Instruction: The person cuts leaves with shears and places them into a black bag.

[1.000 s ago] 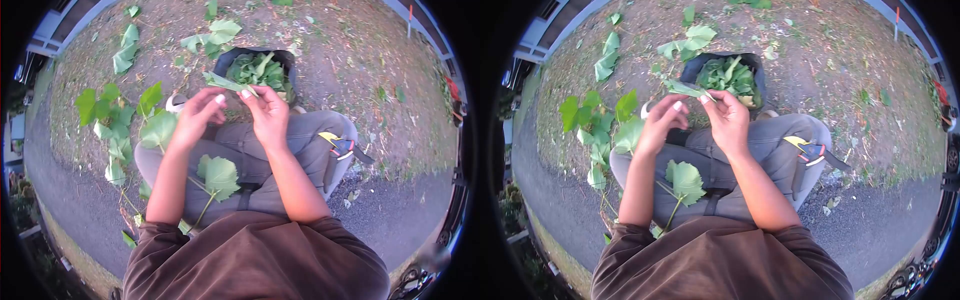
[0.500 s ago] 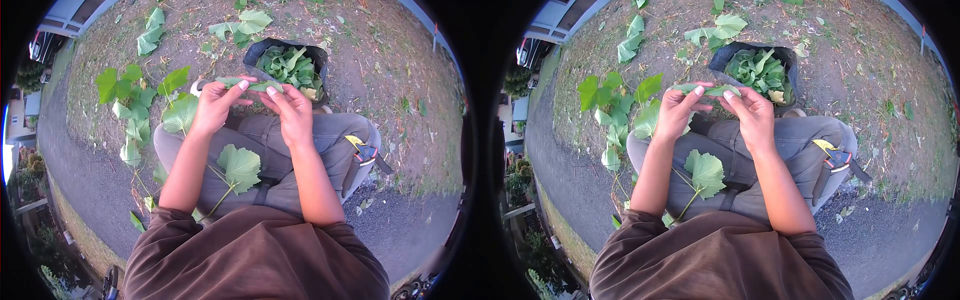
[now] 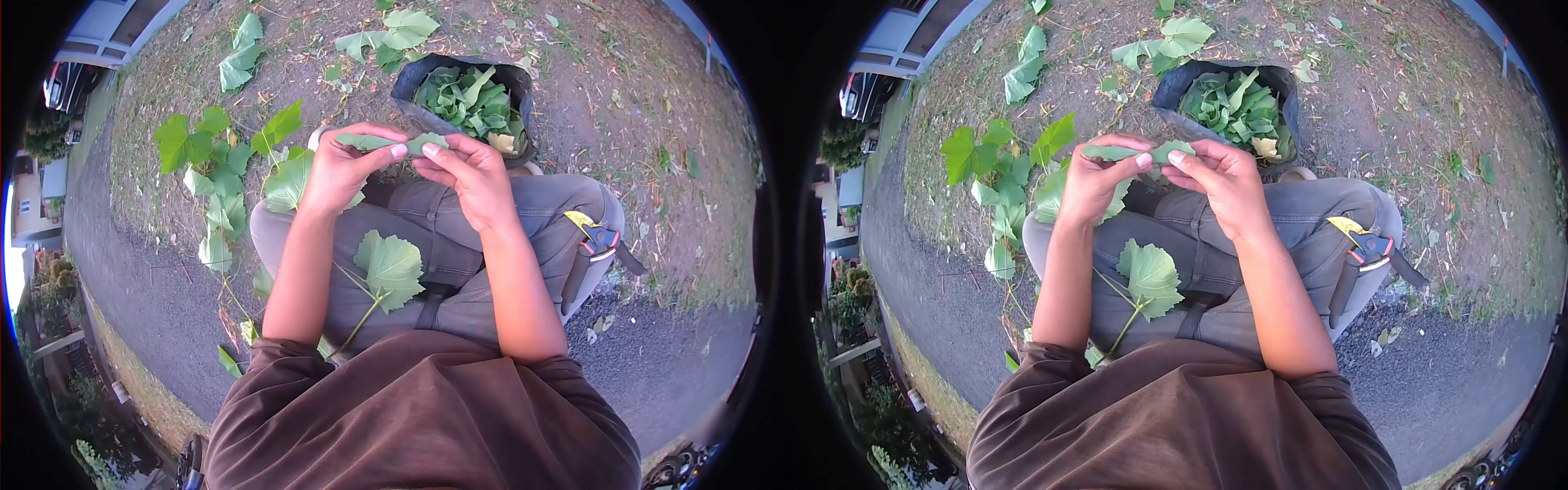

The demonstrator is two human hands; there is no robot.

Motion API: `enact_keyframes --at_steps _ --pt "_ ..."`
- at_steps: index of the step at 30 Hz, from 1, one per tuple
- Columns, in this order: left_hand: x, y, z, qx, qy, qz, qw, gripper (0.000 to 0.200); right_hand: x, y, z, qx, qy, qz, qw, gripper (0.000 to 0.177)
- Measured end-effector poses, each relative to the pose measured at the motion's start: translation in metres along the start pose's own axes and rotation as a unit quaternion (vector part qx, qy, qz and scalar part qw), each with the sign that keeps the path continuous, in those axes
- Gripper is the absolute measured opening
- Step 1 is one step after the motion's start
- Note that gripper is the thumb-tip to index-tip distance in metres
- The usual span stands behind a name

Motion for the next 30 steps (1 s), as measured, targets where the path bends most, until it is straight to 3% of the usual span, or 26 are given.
enact_keyframes --at_steps 2,7,9,12,19,21,23,27,30 --pt "-0.004 -0.002 -0.008 0.043 0.033 0.017 0.998 0.020 0.000 -0.001 -0.004 0.034 0.014 0.073 0.997 0.018" --pt "-0.004 -0.003 -0.027 0.086 -0.045 -0.064 0.993 0.019 -0.002 -0.002 0.002 0.063 0.007 0.093 0.994 0.017" --pt "-0.006 -0.003 -0.021 0.042 -0.107 -0.106 0.988 0.021 -0.003 -0.003 0.005 0.062 -0.049 0.045 0.996 0.017" --pt "0.002 0.001 -0.015 0.013 -0.113 -0.094 0.989 0.025 -0.008 -0.002 0.005 0.038 -0.099 -0.010 0.994 0.016" --pt "0.011 0.004 -0.012 0.019 -0.120 -0.084 0.989 0.021 -0.009 -0.001 0.004 0.007 -0.211 -0.057 0.976 0.018" --pt "0.002 0.002 -0.009 0.031 -0.094 -0.074 0.992 0.024 -0.010 0.000 0.003 0.017 -0.068 -0.001 0.998 0.018" --pt "0.000 0.000 -0.011 0.056 -0.084 -0.057 0.993 0.027 -0.006 -0.001 0.001 0.016 -0.007 0.046 0.999 0.018" --pt "-0.004 -0.001 -0.019 0.131 -0.010 -0.016 0.991 0.032 -0.008 -0.003 -0.004 0.026 0.145 0.157 0.977 0.015" --pt "-0.005 0.000 -0.019 0.118 -0.047 -0.032 0.991 0.039 -0.010 -0.004 0.000 0.016 0.108 0.134 0.985 0.015"
Point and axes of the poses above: each hand's wrist, its own y-axis towards the middle knuckle, its own z-axis out of the palm, x = y × z, the point moved 1 cm from there along y, towards the middle knuckle, and after that the axes turned 1 degree about y, right-handed, at the moved point
